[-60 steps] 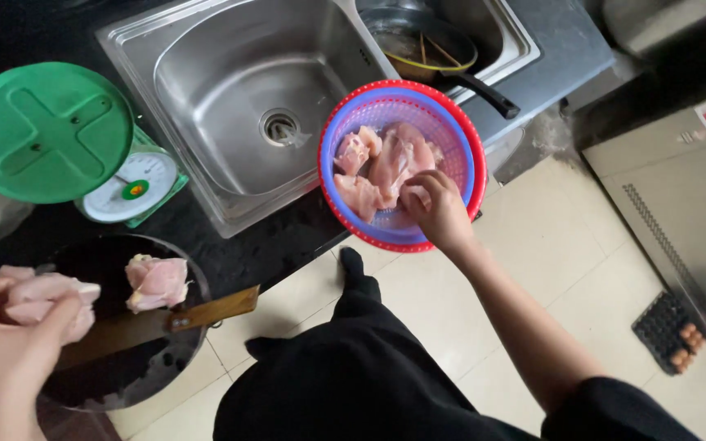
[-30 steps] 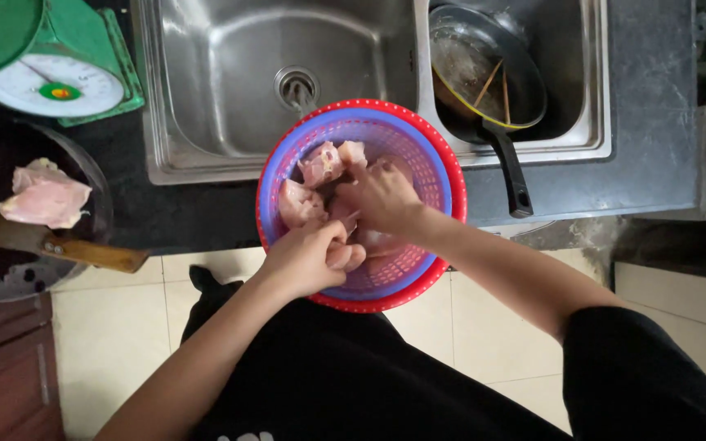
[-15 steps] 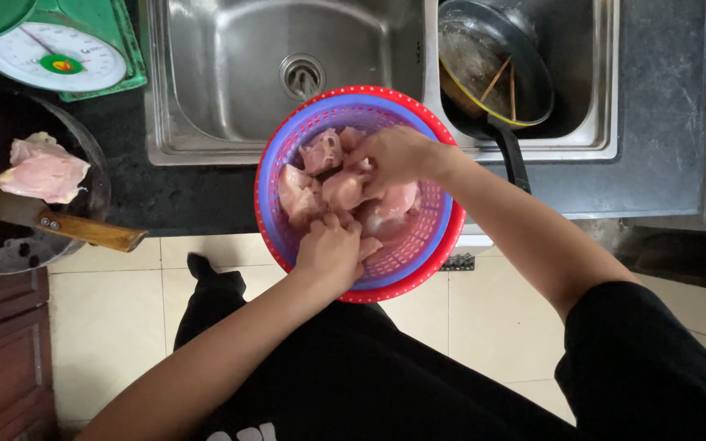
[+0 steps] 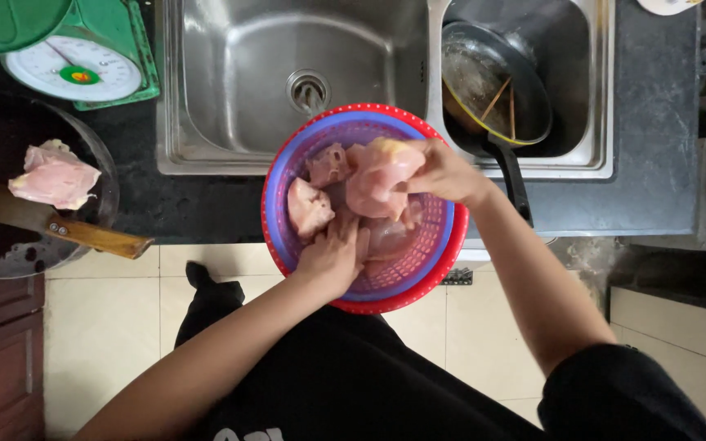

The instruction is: Cutting raw chicken breast into smaller portions using a cleaver on a cutting board.

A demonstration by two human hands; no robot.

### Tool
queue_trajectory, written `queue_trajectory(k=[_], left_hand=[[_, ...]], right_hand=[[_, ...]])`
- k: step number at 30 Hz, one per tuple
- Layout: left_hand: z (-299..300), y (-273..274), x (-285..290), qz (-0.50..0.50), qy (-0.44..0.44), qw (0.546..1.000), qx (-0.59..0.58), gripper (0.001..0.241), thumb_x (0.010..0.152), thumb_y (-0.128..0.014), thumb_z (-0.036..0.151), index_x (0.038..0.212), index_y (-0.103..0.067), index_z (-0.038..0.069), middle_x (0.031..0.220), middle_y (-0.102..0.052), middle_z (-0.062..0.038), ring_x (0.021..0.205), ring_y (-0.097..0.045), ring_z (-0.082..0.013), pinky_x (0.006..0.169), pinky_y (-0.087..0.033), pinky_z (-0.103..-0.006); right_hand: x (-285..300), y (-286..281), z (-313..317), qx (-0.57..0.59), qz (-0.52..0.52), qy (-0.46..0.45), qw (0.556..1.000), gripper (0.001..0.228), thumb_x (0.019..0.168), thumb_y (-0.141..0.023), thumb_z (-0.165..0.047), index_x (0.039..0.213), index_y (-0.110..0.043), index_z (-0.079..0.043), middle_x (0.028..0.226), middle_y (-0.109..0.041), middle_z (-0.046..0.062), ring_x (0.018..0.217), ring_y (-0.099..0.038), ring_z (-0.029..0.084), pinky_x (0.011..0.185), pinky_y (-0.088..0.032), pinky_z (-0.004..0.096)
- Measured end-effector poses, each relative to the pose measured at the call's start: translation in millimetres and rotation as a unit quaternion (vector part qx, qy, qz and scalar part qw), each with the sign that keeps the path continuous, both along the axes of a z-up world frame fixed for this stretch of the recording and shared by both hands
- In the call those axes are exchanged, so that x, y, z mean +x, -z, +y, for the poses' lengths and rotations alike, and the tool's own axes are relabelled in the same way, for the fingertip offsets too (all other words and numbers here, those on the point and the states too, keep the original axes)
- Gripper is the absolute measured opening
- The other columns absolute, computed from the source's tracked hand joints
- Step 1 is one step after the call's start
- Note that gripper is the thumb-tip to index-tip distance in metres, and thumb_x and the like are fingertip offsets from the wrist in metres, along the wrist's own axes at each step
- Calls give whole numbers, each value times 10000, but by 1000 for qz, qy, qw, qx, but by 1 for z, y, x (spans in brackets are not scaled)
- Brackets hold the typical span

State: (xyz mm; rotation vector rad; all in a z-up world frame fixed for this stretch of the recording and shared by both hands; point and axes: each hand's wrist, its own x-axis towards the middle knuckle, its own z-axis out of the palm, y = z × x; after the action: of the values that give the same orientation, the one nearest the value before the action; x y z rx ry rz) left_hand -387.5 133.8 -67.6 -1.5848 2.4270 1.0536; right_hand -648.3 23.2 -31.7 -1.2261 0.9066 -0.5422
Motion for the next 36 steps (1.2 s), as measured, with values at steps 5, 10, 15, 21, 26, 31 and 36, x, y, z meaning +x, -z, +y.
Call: queue_trajectory(k=[5,10,15,21,26,31,36], left_hand=[[-8,-39,16,9,17,999,31,818,884,-707,340,1525,-302,31,1473,-454,-302,1153,-611,-462,865,-560,-530],[-28,-94,42,11,34,995,93,791,875,-697,369,1542,-349,122,1399,-559,-244,1222,-605,-426,965,-522,-516],[-62,-121,87,309,-69,948,-36,871,808,-866,325,1478,-403,16,1445,-537,-275,1394,-523,-415,1124,-430,-445],[-72,-167,125,413,-55,897,-149,1042,730,-916,234,1549,-323,-18,1525,-473,-274,1431,-478,-399,1183,-390,-443],[-88,-165,206,411,-108,892,-152,983,693,-880,161,1523,-375,11,1473,-550,-230,1385,-548,-348,1143,-445,-409],[-110,-190,299,327,-153,926,-110,929,655,-877,128,1482,-460,60,1376,-640,-168,1230,-610,-307,1062,-465,-397],[-159,-205,373,360,-151,912,-126,805,710,-797,114,1456,-508,29,1329,-678,-138,1225,-649,-212,1025,-512,-352]], right_hand=[[-9,1,30,36,-77,165,983,493,815,-841,-121,1255,-654,-1,1140,-720,68,989,-703,145,838,-592,298],[-12,-1,45,32,-123,247,961,472,850,-837,-148,1253,-639,-1,1125,-708,76,949,-709,154,753,-603,300],[21,-17,49,-26,-142,272,952,473,877,-844,-132,1277,-632,4,1167,-699,65,1012,-695,147,827,-590,293],[158,-88,35,40,-126,308,942,428,789,-816,-143,1174,-657,-45,998,-717,24,845,-702,119,723,-600,282],[257,-93,22,44,-40,276,959,378,884,-824,-232,1112,-702,44,854,-671,65,673,-594,131,566,-468,287],[350,-119,9,37,-112,242,963,419,899,-788,-259,1173,-687,42,981,-706,48,824,-631,107,704,-516,261],[405,-86,9,-50,-95,303,947,412,998,-652,-291,1292,-645,-2,1166,-712,33,1030,-667,124,934,-536,268]])
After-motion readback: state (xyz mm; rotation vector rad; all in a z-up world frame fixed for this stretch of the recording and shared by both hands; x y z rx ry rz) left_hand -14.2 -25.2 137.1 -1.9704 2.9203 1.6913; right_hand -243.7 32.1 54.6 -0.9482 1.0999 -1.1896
